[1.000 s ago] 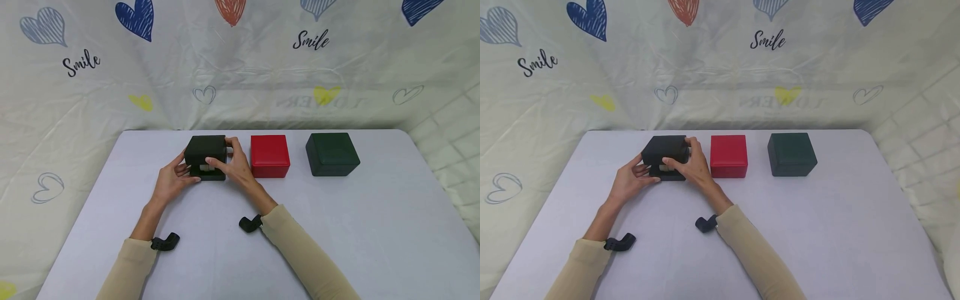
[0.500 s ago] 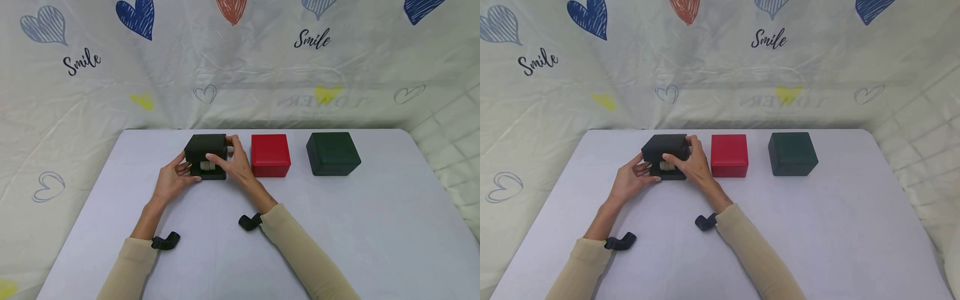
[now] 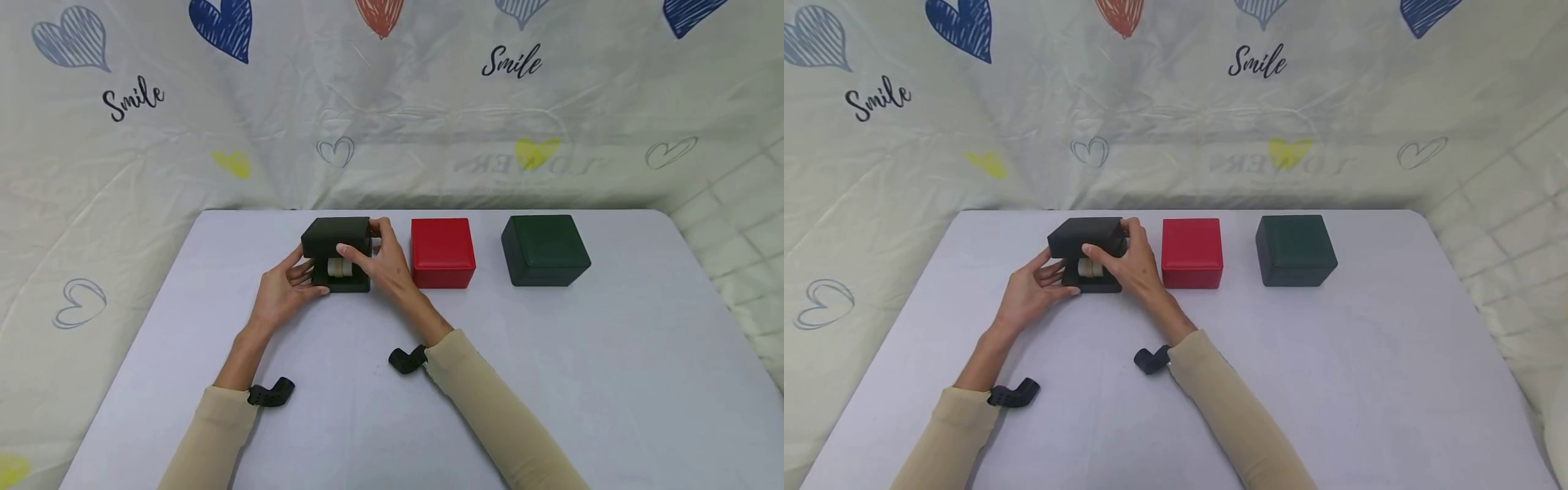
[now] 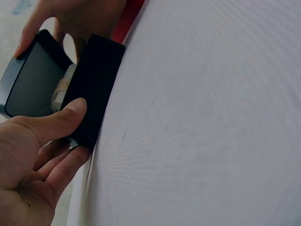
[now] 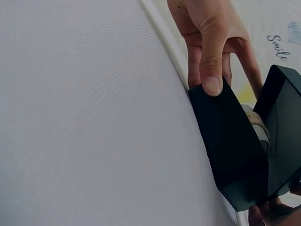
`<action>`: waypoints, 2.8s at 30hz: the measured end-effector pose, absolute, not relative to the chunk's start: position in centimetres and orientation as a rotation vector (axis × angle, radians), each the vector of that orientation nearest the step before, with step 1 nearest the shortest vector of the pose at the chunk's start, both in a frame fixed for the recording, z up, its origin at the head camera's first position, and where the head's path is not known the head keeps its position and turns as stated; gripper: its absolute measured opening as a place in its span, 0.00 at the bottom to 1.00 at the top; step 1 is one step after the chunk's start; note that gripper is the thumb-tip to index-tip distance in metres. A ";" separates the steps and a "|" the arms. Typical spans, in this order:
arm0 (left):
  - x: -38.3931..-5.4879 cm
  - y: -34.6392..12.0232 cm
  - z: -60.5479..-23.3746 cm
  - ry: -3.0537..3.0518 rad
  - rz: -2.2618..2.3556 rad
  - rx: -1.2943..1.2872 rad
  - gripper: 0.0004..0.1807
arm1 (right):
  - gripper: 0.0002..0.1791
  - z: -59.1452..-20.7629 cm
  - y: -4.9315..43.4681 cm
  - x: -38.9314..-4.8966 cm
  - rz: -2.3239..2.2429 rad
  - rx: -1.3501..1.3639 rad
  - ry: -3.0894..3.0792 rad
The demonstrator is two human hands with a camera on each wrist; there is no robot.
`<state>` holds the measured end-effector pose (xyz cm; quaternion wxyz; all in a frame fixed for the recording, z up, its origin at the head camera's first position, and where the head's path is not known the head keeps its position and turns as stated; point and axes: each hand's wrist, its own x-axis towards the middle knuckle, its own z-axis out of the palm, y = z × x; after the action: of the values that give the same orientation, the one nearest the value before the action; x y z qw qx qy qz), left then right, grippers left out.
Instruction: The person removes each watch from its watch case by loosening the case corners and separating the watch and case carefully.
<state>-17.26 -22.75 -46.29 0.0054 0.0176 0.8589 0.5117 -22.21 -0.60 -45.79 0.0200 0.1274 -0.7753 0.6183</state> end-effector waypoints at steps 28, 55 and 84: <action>-17.3 -22.9 -46.6 2.653 1.654 0.070 0.56 | 0.35 -45.1 -0.6 -22.8 1.884 0.318 -2.473; -17.1 -23.1 -46.2 2.663 1.629 0.083 0.53 | 0.43 -45.1 -0.8 -22.8 1.639 0.520 -2.697; -17.2 -23.0 -46.3 2.706 1.585 0.082 0.37 | 0.45 -45.5 -0.1 -22.6 1.675 0.553 -2.638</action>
<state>-17.16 -22.95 -46.28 0.0025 0.0261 0.8626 0.5052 -22.63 -0.07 -45.52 -0.0157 0.1742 -0.8312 0.5277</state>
